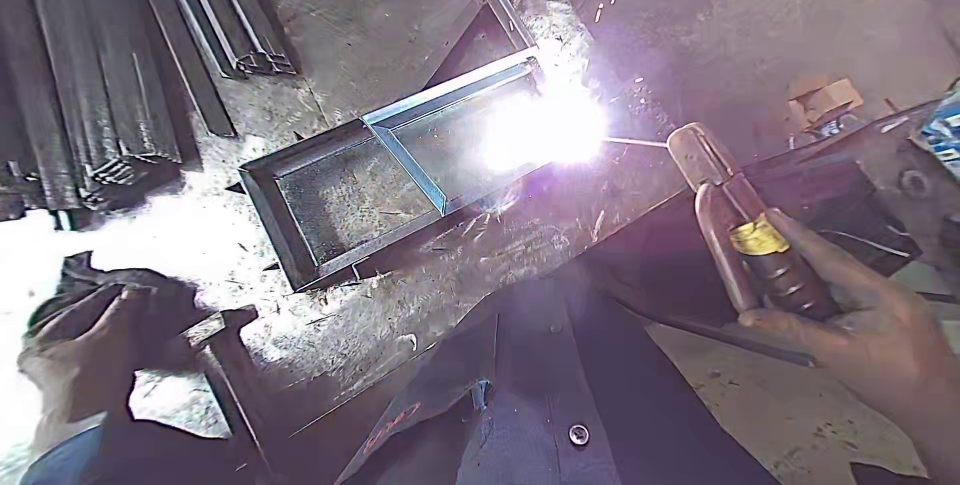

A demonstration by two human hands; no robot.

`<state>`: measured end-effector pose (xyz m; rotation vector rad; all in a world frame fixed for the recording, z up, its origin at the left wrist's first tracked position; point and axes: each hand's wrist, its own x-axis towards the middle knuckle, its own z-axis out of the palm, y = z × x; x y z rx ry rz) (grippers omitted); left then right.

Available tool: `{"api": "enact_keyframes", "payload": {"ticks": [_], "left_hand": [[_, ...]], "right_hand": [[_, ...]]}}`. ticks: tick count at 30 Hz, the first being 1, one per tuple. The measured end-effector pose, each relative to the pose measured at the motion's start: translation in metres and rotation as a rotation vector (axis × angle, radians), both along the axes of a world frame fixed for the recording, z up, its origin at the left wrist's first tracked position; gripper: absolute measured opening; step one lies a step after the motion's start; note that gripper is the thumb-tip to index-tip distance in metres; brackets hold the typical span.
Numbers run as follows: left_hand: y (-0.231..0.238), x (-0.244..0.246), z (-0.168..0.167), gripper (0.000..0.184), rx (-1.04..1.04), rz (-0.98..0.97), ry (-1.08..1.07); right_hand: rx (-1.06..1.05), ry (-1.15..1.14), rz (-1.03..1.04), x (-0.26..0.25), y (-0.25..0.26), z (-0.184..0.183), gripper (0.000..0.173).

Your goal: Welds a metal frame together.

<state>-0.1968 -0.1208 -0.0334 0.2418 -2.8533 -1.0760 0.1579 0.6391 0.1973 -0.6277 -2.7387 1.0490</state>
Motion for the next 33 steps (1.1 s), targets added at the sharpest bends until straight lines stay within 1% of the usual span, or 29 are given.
{"api": "enact_keyframes", "payload": {"ticks": [4,8,14,17,19,23,26,30,33], "left_hand": [[0.042,0.010,0.029,0.052,0.096,0.076,-0.030],[0.031,0.004,0.021,0.054,0.027,0.066,-0.037],[0.030,0.004,0.018,0.057,0.086,0.124,-0.045],[0.029,0.004,0.016,0.050,0.074,0.099,-0.022],[0.035,0.005,0.021,0.050,0.108,0.099,-0.034],[0.044,0.009,0.028,0.050,0.087,0.132,-0.072],[0.049,0.010,0.032,0.050,0.112,0.106,-0.060],[0.030,0.005,0.016,0.048,0.103,0.083,-0.008],[0.026,0.004,0.014,0.052,0.073,0.091,-0.017]], "right_hand": [[0.018,-0.018,-0.002,0.001,0.000,0.000,0.100],[0.016,-0.004,0.006,0.001,0.000,0.000,0.101],[0.020,-0.011,0.017,0.001,0.001,0.000,0.099],[0.024,0.002,0.018,-0.001,0.000,0.000,0.099],[0.025,-0.009,0.010,-0.001,0.000,0.001,0.100],[0.034,-0.019,0.012,-0.002,0.002,0.001,0.101],[0.049,-0.030,0.015,-0.003,0.003,0.002,0.100],[0.069,-0.057,0.019,-0.003,0.006,0.005,0.101],[0.073,-0.072,0.028,-0.005,0.007,0.007,0.101]]}}
